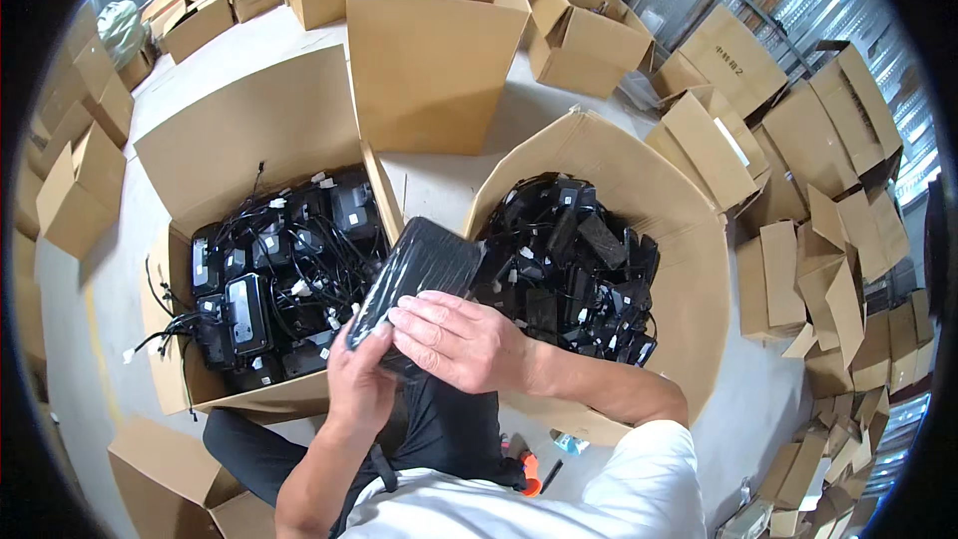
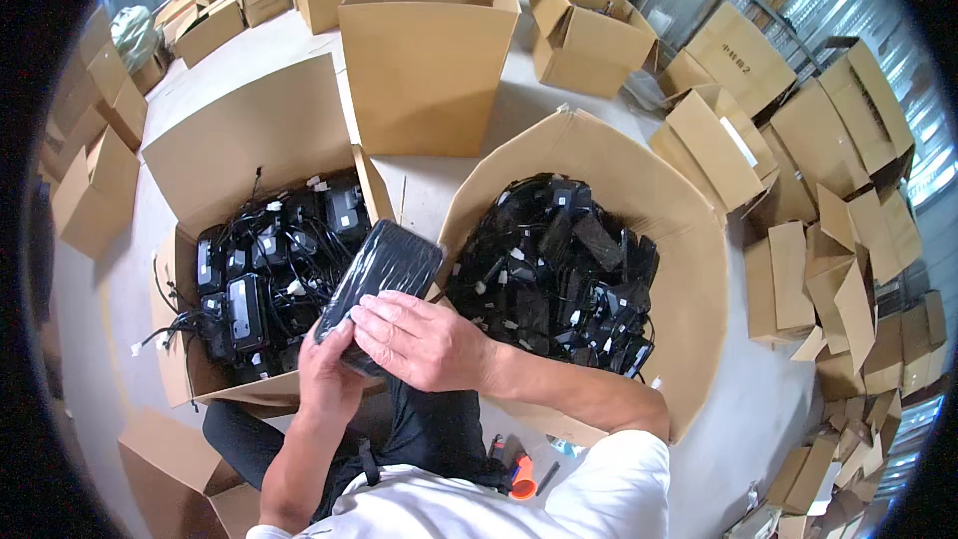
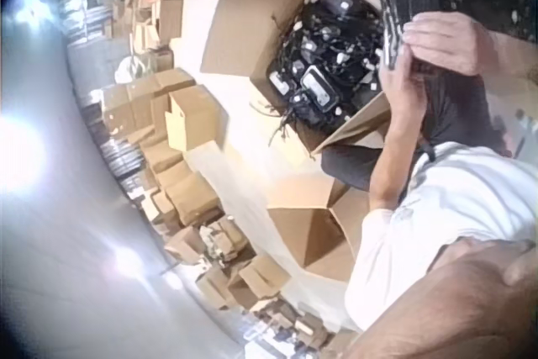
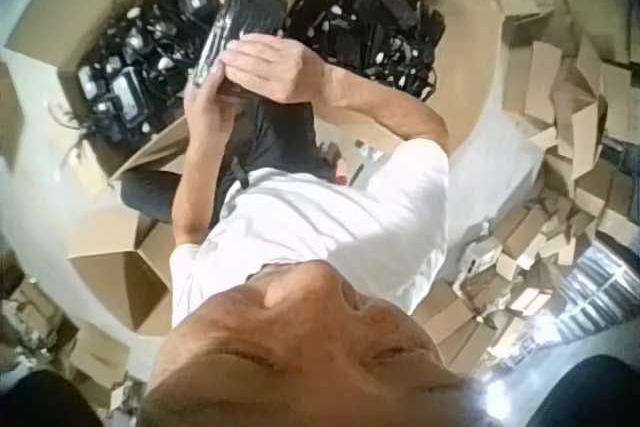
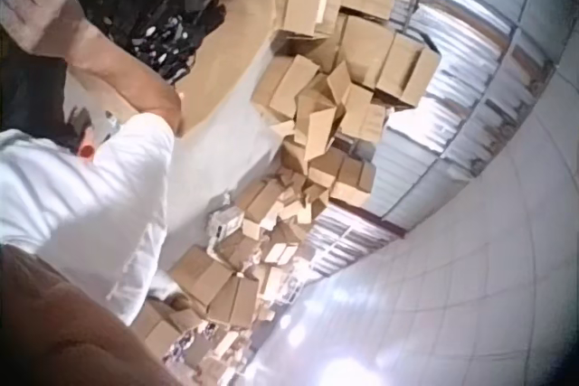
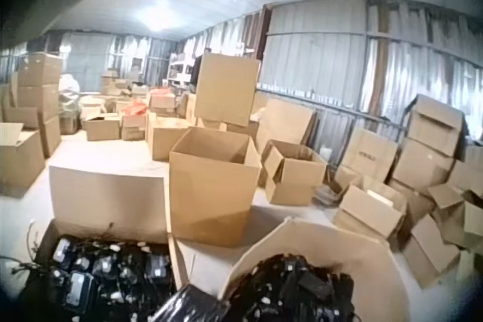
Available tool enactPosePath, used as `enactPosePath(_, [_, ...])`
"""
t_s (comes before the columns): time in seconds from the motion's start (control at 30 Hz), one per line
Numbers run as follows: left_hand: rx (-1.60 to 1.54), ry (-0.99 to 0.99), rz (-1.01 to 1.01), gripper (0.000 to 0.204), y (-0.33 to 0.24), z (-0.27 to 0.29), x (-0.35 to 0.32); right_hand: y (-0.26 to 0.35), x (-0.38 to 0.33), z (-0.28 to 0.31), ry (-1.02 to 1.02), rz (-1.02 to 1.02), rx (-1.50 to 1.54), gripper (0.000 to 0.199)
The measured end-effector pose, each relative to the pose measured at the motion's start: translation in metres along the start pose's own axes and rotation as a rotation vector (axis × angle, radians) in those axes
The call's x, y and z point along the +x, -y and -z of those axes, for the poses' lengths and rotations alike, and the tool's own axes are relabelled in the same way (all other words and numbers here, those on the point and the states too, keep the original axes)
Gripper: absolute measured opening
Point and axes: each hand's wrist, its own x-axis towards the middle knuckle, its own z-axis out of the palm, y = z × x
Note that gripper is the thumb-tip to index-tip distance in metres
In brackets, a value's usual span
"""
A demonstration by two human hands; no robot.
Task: The person sorts electronic display units with wiring by hand, transferring them from one cardboard box to another.
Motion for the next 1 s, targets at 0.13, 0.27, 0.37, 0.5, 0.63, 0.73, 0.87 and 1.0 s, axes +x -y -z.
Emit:
enactPosePath(0.13, [0.122, -0.151, -0.247, 0.049, -0.036, 0.027, -0.004, -0.071, -0.04, 0.011, 0.072, -0.278, -0.118, 0.021])
enactPosePath(0.27, [-0.015, -0.276, -0.382, 0.04, -0.075, 0.112, -0.012, -0.178, -0.187, -0.002, -0.041, -0.994, -0.345, 0.045])
enactPosePath(0.37, [-0.071, -0.385, -0.448, 0.036, -0.078, 0.146, -0.02, -0.231, -0.315, -0.022, 0.443, -1.554, -0.434, 0.074])
enactPosePath(0.5, [-0.053, -0.542, -0.493, 0.034, -0.073, 0.163, -0.036, -0.241, -0.396, -0.013, 0.647, -1.76, -0.529, 0.095])
enactPosePath(0.63, [0.031, -0.433, -0.473, 0.035, -0.072, 0.172, -0.045, -0.247, -0.405, -0.02, 0.701, -1.781, -0.513, 0.1])
enactPosePath(0.73, [-0.016, -0.555, -0.489, 0.037, -0.068, 0.167, -0.04, -0.251, -0.375, -0.022, 0.855, -1.87, -0.421, 0.099])
enactPosePath(0.87, [0.001, -0.443, -0.462, 0.034, -0.065, 0.143, -0.033, -0.251, -0.381, -0.017, 0.635, -1.84, -0.253, 0.088])
enactPosePath(1.0, [-0.071, -0.354, -0.435, 0.037, -0.061, 0.153, -0.033, -0.24, -0.42, -0.024, 0.235, -1.831, -0.141, 0.063])
